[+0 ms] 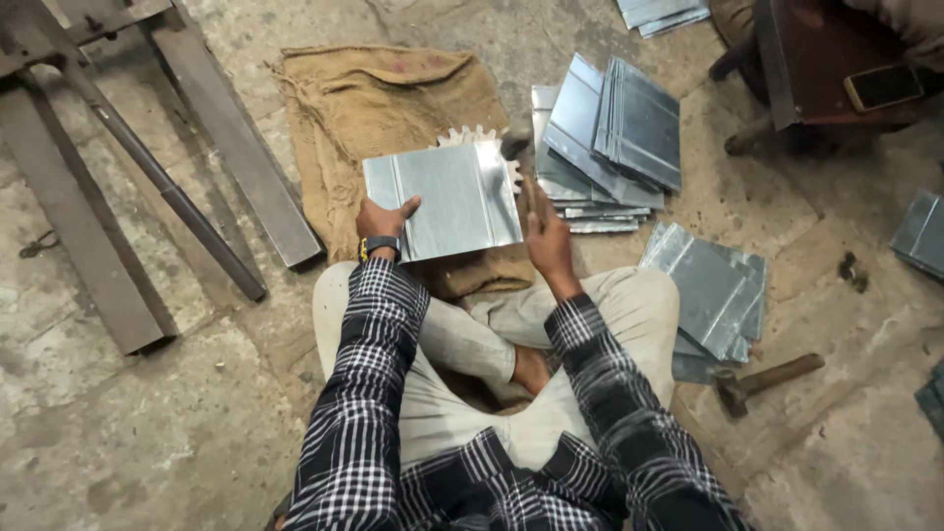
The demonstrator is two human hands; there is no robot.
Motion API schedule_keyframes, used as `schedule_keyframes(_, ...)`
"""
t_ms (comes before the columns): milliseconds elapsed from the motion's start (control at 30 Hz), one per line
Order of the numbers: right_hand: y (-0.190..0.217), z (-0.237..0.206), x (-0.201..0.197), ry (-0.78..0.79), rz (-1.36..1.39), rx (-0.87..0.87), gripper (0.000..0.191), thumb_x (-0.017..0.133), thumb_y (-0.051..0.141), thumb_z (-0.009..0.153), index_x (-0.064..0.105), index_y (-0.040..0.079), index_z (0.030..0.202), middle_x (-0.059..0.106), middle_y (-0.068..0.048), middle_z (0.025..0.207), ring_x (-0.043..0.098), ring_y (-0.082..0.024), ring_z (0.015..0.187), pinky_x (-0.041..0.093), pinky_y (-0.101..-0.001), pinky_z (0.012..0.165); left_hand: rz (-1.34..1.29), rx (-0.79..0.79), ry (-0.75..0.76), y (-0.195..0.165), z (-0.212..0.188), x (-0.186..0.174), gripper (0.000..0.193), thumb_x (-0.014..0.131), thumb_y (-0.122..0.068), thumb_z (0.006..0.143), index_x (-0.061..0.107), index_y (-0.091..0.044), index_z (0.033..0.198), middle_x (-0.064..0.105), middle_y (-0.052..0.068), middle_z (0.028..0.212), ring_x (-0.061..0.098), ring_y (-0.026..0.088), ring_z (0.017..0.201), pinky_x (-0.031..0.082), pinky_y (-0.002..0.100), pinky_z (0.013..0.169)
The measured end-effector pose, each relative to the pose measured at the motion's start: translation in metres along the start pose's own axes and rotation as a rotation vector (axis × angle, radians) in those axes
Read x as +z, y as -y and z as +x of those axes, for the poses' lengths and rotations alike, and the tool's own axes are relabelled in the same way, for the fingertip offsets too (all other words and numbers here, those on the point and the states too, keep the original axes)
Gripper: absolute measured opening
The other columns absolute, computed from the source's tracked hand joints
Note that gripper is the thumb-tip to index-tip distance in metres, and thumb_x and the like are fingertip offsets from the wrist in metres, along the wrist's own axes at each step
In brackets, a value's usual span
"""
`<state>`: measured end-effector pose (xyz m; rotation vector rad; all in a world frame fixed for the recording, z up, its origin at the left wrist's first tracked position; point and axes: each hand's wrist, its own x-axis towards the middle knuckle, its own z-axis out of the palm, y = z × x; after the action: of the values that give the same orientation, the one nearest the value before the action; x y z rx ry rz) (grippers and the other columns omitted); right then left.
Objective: The person sits on the floor and uses a hammer to strike and shape metal sheets against a large metal gear. They handle multiple sheets one at a time, positioning them on the gear before hammering them.
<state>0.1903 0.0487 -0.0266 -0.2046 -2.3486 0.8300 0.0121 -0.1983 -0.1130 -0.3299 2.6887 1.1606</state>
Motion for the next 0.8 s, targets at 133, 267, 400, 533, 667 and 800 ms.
schedule_keyframes(133, 0.002, 0.0, -0.004, -0.071, 0.232, 0.221, 0.055, 0.059, 0.003, 0.102, 0.048, 0.012, 0.156, 0.074, -0.013, 0.114, 0.049, -0.014, 0.066, 0.047, -0.0327, 0.059, -0.029, -0.002, 0.015, 0.004, 0.003, 0.003, 0.09, 0.095, -0.062, 0.054, 0.067, 0.004, 0.108, 0.072, 0.029, 0.107, 0.071, 0.044, 0.101, 0.057, 0.049, 0.087)
schedule_keyframes(267, 0.004, 0.0, -0.007, -0.175, 0.379, 0.139, 0.055, 0.054, 0.003, 0.108, 0.043, 0.015, 0.161, 0.066, -0.005, 0.093, 0.045, -0.005, 0.061, 0.04, -0.0263, 0.055, -0.032, 0.019, 0.001, 0.007, 0.004, 0.006, 0.09, 0.095, -0.061, 0.055, 0.066, 0.004, 0.11, 0.073, 0.029, 0.106, 0.071, 0.045, 0.1, 0.056, 0.049, 0.087)
schedule_keyframes(400, 0.007, -0.001, -0.008, -0.231, 0.291, 0.001, 0.059, 0.054, 0.002, 0.109, 0.039, 0.016, 0.165, 0.066, -0.007, 0.098, 0.048, -0.008, 0.07, 0.043, -0.0276, 0.063, -0.067, 0.008, 0.017, 0.01, 0.007, 0.009, 0.089, 0.094, -0.059, 0.052, 0.068, 0.002, 0.111, 0.074, 0.026, 0.108, 0.072, 0.042, 0.102, 0.057, 0.048, 0.089)
schedule_keyframes(533, 0.01, -0.004, -0.008, -0.013, 0.137, 0.11, 0.06, 0.055, 0.003, 0.101, 0.046, 0.015, 0.159, 0.061, -0.024, 0.147, 0.055, -0.01, 0.076, 0.048, -0.0302, 0.062, -0.024, -0.01, -0.004, 0.012, 0.009, 0.012, 0.093, 0.095, -0.062, 0.054, 0.065, 0.004, 0.112, 0.072, 0.028, 0.11, 0.07, 0.043, 0.104, 0.056, 0.049, 0.09)
schedule_keyframes(667, 0.013, -0.007, -0.008, -0.04, 0.094, -0.075, 0.055, 0.058, 0.007, 0.109, 0.047, 0.015, 0.162, 0.067, -0.024, 0.13, 0.066, -0.023, 0.112, 0.053, -0.038, 0.084, -0.01, 0.005, -0.031, 0.013, 0.009, 0.015, 0.095, 0.095, -0.061, 0.055, 0.062, 0.005, 0.114, 0.071, 0.03, 0.109, 0.069, 0.045, 0.104, 0.055, 0.05, 0.09)
schedule_keyframes(800, 0.014, -0.008, -0.009, 0.034, 0.345, 0.43, 0.056, 0.055, 0.007, 0.103, 0.047, 0.014, 0.158, 0.063, -0.009, 0.083, 0.043, -0.009, 0.059, 0.039, -0.0299, 0.052, -0.034, -0.013, -0.003, 0.014, 0.009, 0.019, 0.094, 0.094, -0.062, 0.053, 0.063, 0.004, 0.114, 0.072, 0.029, 0.11, 0.069, 0.046, 0.104, 0.055, 0.05, 0.09)
